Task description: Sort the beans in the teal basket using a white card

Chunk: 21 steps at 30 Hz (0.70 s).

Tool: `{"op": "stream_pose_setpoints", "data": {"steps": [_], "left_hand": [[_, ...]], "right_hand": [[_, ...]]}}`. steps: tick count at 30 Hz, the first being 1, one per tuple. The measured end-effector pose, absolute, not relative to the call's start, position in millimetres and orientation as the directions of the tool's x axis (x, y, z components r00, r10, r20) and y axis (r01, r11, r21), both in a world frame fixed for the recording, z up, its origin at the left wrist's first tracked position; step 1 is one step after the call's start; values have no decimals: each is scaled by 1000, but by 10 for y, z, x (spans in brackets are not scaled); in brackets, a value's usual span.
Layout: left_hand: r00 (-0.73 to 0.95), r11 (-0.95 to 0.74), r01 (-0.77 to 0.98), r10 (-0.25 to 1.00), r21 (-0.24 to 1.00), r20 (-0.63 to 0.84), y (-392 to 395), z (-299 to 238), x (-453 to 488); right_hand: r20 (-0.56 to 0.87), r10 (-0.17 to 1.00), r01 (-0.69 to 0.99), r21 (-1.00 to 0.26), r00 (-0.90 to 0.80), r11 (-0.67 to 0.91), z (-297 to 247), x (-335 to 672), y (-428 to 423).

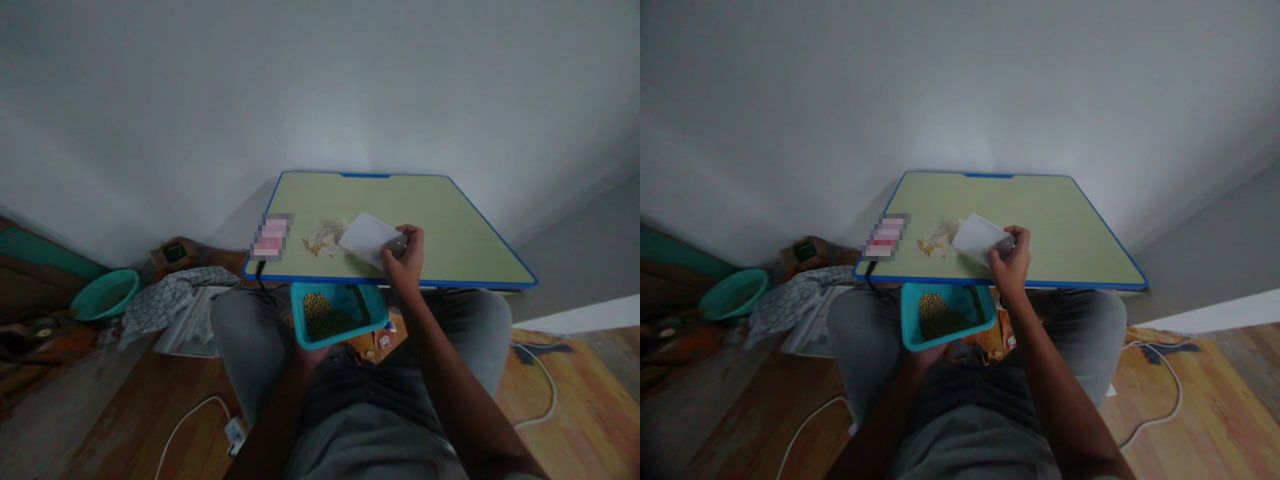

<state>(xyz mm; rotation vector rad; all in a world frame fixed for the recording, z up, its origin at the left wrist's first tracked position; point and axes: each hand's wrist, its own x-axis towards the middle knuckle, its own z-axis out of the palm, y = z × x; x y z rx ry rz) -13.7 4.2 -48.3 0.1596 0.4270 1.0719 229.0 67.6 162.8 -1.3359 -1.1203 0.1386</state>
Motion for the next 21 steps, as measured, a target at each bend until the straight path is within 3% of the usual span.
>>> {"op": "stream_pose_setpoints", "data": {"steps": [6, 12, 17, 21], "left_hand": [[392, 462, -831, 881, 308, -264, 51, -369, -10], [424, 491, -813, 868, 312, -258, 37, -336, -44], [427, 492, -813, 868, 312, -254, 12, -297, -26], [427, 494, -813, 866, 307, -261, -9, -286, -18]], "right_hand": [[511, 735, 401, -848, 445, 347, 1579, 2317, 712], [548, 531, 369, -834, 647, 411, 1525, 2504, 754], [558, 508, 408, -829, 656, 382, 1456, 2903, 784], [514, 606, 349, -858, 607, 378, 1387, 3114, 804]]}}
